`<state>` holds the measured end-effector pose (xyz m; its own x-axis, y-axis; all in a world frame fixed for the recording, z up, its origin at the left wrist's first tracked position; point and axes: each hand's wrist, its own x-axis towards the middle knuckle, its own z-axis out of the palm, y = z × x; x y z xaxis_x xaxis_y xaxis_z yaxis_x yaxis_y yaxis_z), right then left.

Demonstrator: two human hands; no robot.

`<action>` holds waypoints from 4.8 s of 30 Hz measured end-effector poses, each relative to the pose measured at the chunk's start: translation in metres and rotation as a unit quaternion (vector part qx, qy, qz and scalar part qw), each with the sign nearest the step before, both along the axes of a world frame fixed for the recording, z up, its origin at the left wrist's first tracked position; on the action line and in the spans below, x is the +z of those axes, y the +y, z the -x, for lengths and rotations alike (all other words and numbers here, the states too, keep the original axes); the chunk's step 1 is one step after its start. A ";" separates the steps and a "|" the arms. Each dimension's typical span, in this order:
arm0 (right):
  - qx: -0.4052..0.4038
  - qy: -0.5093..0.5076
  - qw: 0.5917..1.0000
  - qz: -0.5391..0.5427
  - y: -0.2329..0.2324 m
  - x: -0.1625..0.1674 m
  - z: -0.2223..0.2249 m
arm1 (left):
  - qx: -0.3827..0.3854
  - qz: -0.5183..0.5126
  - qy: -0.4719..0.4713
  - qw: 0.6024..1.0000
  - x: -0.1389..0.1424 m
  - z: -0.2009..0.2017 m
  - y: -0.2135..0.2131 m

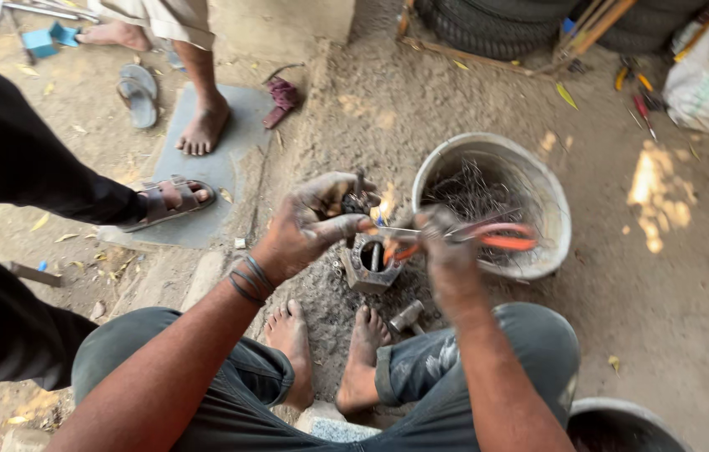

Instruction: The person uses a pair of scissors to scrape and clean a small metal part held in their left hand. They repeatedly scrape the surface of the part and occasionally dip the scissors into a bucket of wire.

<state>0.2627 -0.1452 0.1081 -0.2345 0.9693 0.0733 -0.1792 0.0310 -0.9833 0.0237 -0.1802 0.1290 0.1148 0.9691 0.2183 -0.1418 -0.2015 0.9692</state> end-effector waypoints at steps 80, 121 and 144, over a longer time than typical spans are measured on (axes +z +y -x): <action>-0.027 -0.209 0.959 -0.190 -0.025 -0.012 0.022 | 0.017 0.107 0.035 0.994 -0.059 -0.020 0.003; -0.189 -0.205 0.904 -0.325 -0.018 0.007 -0.032 | -0.166 0.035 0.268 0.948 -0.047 -0.027 -0.010; 0.018 -0.024 0.999 -0.038 -0.046 0.005 0.013 | 0.191 0.100 -0.039 0.976 -0.046 -0.013 0.024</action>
